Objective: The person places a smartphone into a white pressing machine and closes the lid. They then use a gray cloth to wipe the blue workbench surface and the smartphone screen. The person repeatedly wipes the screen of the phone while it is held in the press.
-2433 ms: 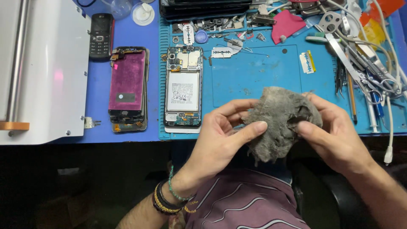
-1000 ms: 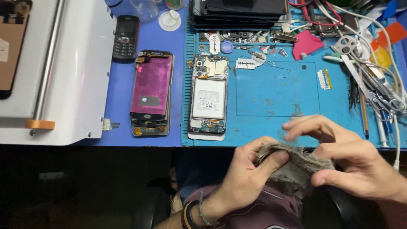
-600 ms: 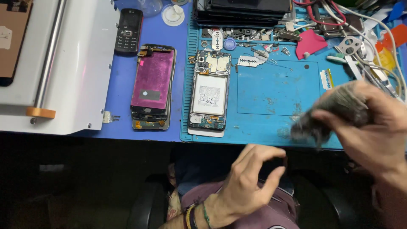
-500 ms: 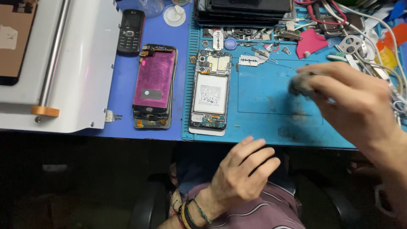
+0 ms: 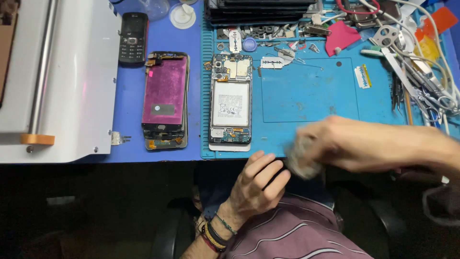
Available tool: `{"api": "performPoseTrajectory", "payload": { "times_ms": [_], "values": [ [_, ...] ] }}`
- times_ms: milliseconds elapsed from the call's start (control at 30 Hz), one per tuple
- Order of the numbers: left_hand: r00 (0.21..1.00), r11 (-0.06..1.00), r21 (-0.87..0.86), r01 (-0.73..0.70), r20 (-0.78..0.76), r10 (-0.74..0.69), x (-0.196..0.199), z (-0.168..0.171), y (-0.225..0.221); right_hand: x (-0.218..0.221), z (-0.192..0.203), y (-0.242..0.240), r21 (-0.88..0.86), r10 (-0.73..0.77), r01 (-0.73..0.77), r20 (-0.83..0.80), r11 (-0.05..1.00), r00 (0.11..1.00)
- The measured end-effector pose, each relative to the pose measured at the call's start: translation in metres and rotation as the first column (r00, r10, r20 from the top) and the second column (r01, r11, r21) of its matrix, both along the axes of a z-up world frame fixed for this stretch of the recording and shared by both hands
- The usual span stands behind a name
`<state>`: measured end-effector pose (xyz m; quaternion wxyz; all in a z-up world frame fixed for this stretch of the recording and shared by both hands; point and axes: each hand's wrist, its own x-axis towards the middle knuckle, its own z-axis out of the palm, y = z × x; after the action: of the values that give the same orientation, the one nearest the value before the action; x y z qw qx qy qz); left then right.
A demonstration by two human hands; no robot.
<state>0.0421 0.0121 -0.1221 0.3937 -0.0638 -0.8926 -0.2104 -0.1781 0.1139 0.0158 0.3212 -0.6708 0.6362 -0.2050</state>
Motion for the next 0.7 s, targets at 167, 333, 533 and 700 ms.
{"api": "performPoseTrajectory", "payload": {
  "times_ms": [167, 333, 533, 700],
  "values": [
    [0.994, 0.99, 0.142, -0.021, -0.103, 0.036, -0.009, -0.012, 0.004, -0.057, -0.016, 0.085, 0.478, 0.166, -0.246, 0.203, 0.843, 0.965],
    [0.975, 0.951, -0.213, -0.223, -0.043, 0.219, -0.018, 0.005, 0.004, -0.042, 0.017, 0.003, -0.15, -0.171, 0.133, -0.279, 0.98, 0.945],
    [0.968, 0.921, -0.301, -0.248, -0.049, 0.245, -0.02, -0.012, 0.007, -0.019, -0.027, -0.022, -0.369, -0.058, -0.073, -0.331, 0.927, 0.942],
    [0.96, 0.908, -0.314, -0.279, -0.104, 0.259, -0.024, -0.026, 0.004, -0.017, 0.028, 0.064, 0.734, 0.117, 0.149, -0.297, 0.662, 0.948]
  ]
}}
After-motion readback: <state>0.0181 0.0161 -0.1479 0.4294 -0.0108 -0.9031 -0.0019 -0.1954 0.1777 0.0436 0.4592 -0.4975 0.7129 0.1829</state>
